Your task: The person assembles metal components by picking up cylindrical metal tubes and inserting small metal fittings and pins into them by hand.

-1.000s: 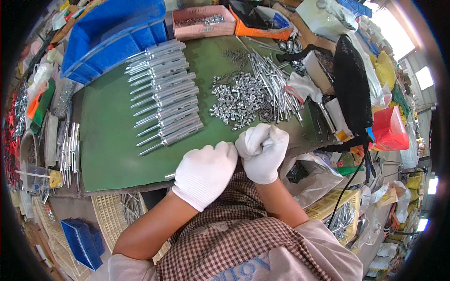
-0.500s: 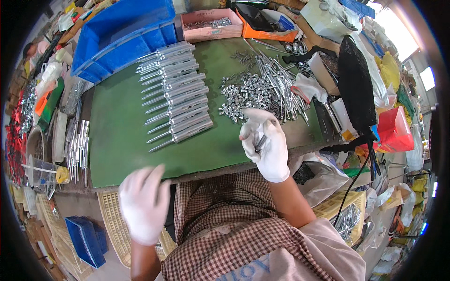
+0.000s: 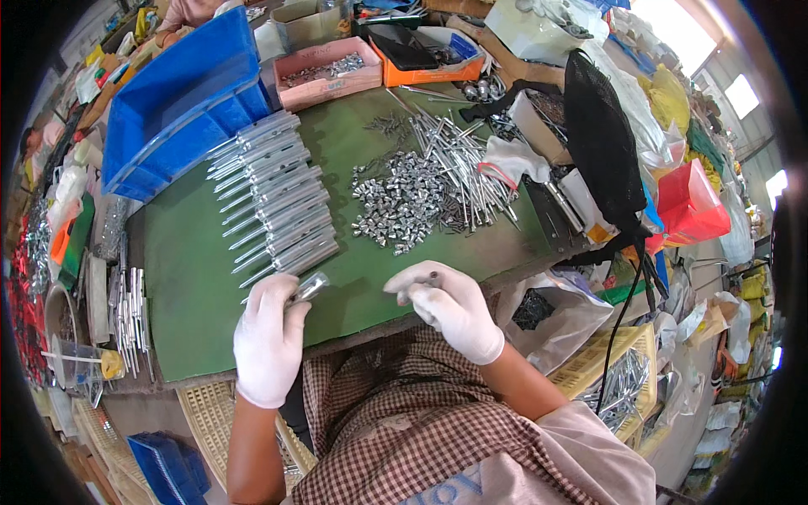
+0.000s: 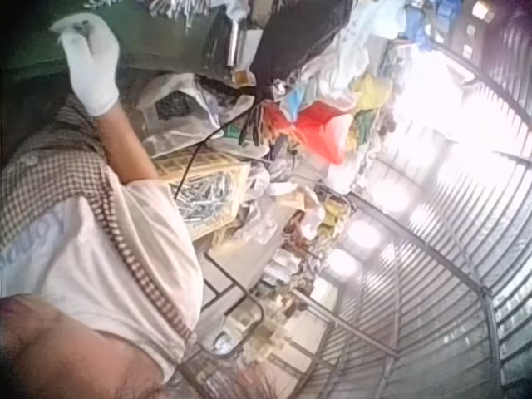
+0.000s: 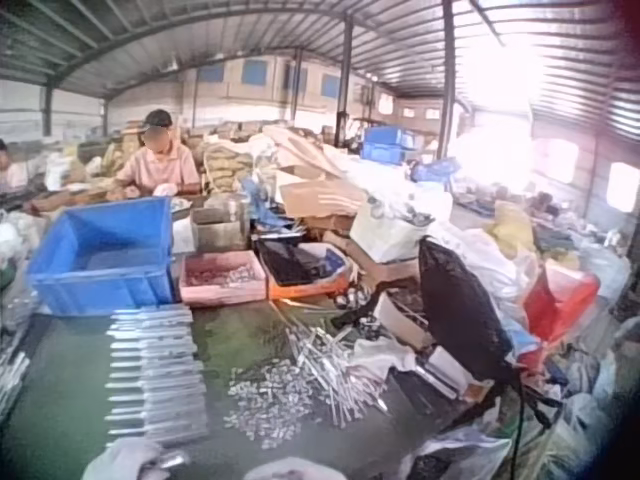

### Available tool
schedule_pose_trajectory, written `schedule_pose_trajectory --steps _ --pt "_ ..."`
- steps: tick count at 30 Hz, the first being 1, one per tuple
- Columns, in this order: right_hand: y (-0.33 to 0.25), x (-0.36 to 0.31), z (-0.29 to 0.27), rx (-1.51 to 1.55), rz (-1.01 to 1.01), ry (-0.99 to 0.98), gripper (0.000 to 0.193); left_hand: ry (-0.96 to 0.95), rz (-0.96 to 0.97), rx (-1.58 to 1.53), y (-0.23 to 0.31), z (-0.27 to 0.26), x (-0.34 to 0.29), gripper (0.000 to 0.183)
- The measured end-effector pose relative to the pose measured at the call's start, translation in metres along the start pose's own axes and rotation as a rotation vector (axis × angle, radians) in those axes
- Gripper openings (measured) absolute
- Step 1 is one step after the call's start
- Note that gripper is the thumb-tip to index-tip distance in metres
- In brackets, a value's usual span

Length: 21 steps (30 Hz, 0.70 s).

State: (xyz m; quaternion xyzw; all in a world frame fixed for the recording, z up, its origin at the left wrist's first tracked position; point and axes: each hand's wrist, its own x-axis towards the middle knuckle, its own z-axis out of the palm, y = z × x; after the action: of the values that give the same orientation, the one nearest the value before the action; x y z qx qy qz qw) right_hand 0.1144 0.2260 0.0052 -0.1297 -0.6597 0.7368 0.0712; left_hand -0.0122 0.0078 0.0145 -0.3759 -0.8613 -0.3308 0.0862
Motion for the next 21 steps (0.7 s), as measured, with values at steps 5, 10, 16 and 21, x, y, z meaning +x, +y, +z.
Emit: schedule_pose_trajectory --steps 5,10,16,21 --pt "-0.001 0.005 0.012 -0.129 -0.083 0.070 0.032 -0.345 0.152 0.337 0.039 -0.007 0.017 0.032" --pt "-0.014 0.005 0.006 -0.256 0.054 0.015 0.034 -0.273 0.226 0.194 0.050 -0.002 0.019 0.033" --pt "-0.007 0.004 -0.002 -0.463 -0.083 0.018 0.026 -0.228 0.171 0.064 0.043 0.003 0.009 0.032" --pt "-0.009 0.004 -0.001 -0.522 -0.042 0.049 0.022 -0.268 0.125 0.030 0.040 0.008 0.005 0.032"
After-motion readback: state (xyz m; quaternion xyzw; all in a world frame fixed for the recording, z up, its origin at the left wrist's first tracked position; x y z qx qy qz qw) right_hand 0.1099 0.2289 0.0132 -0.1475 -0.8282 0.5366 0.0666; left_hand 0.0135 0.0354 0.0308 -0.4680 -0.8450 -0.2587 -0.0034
